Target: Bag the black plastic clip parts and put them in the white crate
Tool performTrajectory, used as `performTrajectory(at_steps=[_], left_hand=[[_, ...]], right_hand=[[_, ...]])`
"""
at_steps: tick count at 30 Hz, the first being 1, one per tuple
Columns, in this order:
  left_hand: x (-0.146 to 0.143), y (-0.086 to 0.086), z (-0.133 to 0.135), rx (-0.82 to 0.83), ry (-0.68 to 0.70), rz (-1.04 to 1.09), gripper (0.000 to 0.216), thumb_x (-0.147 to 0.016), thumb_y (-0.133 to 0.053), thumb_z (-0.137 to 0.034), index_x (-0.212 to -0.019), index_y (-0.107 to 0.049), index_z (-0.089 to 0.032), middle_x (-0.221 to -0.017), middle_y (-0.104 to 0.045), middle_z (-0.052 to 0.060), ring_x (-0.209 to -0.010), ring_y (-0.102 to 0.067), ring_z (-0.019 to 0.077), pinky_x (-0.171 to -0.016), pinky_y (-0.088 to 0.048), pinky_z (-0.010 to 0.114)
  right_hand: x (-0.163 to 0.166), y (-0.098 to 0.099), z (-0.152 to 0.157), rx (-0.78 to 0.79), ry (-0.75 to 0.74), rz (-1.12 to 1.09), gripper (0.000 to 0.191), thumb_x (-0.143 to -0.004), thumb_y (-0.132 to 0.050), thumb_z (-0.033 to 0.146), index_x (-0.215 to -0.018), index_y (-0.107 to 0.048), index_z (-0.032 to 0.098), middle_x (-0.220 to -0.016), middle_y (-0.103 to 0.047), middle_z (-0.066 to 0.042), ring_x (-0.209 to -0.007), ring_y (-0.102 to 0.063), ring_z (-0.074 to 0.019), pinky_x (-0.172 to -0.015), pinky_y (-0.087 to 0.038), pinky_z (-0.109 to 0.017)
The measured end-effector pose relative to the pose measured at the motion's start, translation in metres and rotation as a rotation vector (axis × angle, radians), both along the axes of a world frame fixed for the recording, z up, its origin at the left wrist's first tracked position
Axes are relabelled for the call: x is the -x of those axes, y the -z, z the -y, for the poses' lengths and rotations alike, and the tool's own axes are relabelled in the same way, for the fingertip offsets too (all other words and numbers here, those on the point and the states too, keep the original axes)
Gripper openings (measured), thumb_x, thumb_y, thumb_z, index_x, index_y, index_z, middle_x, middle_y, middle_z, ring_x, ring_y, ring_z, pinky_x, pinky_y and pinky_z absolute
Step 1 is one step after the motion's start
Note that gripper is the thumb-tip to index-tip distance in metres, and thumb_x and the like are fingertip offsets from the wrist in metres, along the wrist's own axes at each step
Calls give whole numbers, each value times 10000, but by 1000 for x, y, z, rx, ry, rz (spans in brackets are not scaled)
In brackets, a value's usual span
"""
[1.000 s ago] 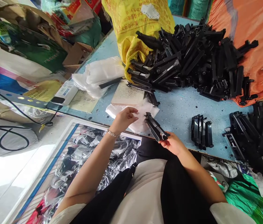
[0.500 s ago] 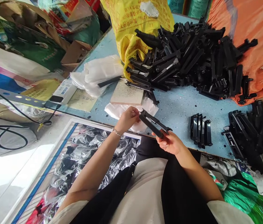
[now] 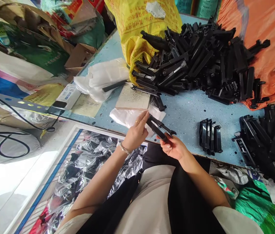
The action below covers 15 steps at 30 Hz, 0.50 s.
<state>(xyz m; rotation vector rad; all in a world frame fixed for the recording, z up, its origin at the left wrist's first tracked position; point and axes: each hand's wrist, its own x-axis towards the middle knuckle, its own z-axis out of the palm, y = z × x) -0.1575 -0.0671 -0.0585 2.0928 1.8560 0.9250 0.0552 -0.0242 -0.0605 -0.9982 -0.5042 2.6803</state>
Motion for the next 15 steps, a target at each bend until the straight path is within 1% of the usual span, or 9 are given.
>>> performTrajectory(at_steps=[2, 4, 6, 7, 9, 11, 12, 14, 15], left_hand=[[-20, -8, 18, -38, 111, 14, 888, -813, -386, 34, -1634, -129, -186, -1604, -356, 176, -1488, -372, 250, -1161, -449, 368], [-39, -15, 34, -24, 230, 33, 904, -834, -372, 31, -1643, -54, -218, -1606, -351, 177, -1462, -418, 236, -1119, -492, 340], [-50, -19, 44, 12, 285, 39, 868, -879, -390, -11, -1643, -30, -214, -1599, -354, 192, -1422, -475, 242, -1080, -527, 336], [-53, -21, 47, 15, 276, 29, 833, -909, -413, -47, -1641, -50, -205, -1576, -389, 199, -1394, -507, 249, -1069, -538, 344], [-49, -30, 52, -12, 222, 1, 727, -959, -463, -124, -1622, -178, -204, -1460, -532, 178, -1309, -586, 247, -1056, -551, 352], [-33, -46, 65, -32, 134, 3, 565, -988, -487, -186, -1541, -383, -246, -1301, -655, 116, -1204, -655, 222, -1053, -552, 342], [-21, -54, 76, -13, 85, 20, 488, -996, -491, -214, -1479, -473, -275, -1246, -686, 87, -1161, -675, 213, -1051, -552, 335], [9, -67, 107, 128, -12, 67, 391, -982, -532, -312, -1369, -588, -314, -1221, -706, 55, -1108, -695, 226, -1016, -567, 342], [24, -68, 125, 239, -49, 69, 374, -960, -556, -372, -1324, -626, -324, -1199, -718, 48, -1062, -711, 245, -961, -589, 356]], right_hand=[[15, 0, -2, -162, 32, 146, 439, -694, -723, 504, -927, -582, 160, -647, -561, 41, -486, -301, 30, -450, -243, -115], [24, -1, -2, -357, 88, 301, 367, -712, -717, 480, -837, -549, 178, -582, -511, 55, -487, -345, 4, -464, -279, -136], [26, -5, 3, -517, 114, 385, 303, -745, -712, 438, -815, -561, 185, -574, -503, 52, -523, -400, -13, -496, -316, -141], [24, -9, 7, -597, 105, 401, 277, -760, -710, 424, -827, -584, 187, -609, -534, 42, -558, -430, -16, -523, -341, -138], [20, -16, 16, -744, 25, 393, 276, -791, -689, 442, -905, -638, 196, -725, -606, 18, -639, -493, -23, -601, -411, -138], [15, -22, 24, -804, -116, 314, 362, -825, -643, 489, -1064, -663, 217, -860, -658, -4, -717, -559, -35, -698, -480, -156], [12, -24, 26, -812, -180, 278, 423, -839, -620, 509, -1158, -652, 233, -930, -677, -12, -762, -591, -42, -749, -504, -168], [2, -26, 27, -886, -256, 295, 504, -861, -588, 524, -1292, -608, 263, -1050, -692, -24, -870, -636, -51, -848, -519, -185], [-5, -26, 26, -949, -268, 352, 505, -867, -583, 520, -1305, -609, 270, -1085, -692, -26, -917, -644, -53, -884, -514, -185]])
